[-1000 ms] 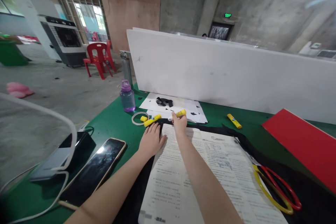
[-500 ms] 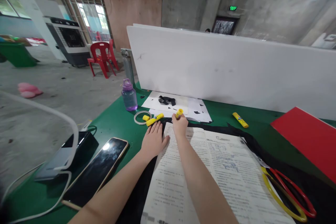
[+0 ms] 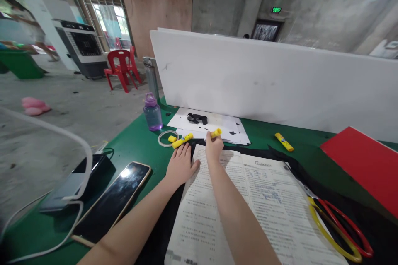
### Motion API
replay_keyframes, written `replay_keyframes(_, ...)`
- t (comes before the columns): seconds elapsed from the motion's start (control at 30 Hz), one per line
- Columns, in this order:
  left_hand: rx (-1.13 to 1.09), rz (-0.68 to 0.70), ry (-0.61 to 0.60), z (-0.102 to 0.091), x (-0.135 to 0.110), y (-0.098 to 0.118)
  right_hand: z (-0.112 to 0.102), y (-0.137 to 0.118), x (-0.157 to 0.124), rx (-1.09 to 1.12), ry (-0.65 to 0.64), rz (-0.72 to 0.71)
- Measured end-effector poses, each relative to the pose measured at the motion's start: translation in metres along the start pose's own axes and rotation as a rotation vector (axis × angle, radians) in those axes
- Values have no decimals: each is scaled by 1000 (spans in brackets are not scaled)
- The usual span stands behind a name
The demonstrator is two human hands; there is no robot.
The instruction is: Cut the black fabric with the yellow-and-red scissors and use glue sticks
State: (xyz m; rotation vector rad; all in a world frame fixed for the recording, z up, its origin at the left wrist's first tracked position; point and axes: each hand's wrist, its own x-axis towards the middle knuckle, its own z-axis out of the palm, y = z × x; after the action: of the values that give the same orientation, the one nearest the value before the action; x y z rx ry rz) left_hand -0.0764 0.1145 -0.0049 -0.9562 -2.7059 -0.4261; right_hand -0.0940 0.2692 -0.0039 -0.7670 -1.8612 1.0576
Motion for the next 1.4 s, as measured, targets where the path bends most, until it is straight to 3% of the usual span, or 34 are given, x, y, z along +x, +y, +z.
replay_keyframes(0.07,-2,5,5,0,0,0,0,-1,0,57,24,21)
replay_keyframes(0.23,-5,12,12,2,-1,-1,3,-3,-3,-68,-264,-83)
replay_keyframes(0.3,-3,7,14,3,-1,-1,6,-3,-4,-132,-298,-104)
replay_keyframes(0.7,-7,1,16,-1,-2,1,1,1,-3,-316,-96,-181)
replay_keyframes(0.8,-9,-1,23,0,-2,0,0,3,-2,-232,-28,-174)
replay_keyframes(0.97,-5,0,13,-1,-1,1,-4,6,3,-11,61,-8)
replay_keyframes(1.13,-12,24,31,-2,-1,0,-4,0,1,20,-75,-37)
replay_keyframes(1.3,-10,19,38,-1,-1,0,-1,-3,-3,-54,-377,-140)
replay_keyframes(1.4,-4,20,42,-1,-2,1,2,-2,-4,-159,-385,-154)
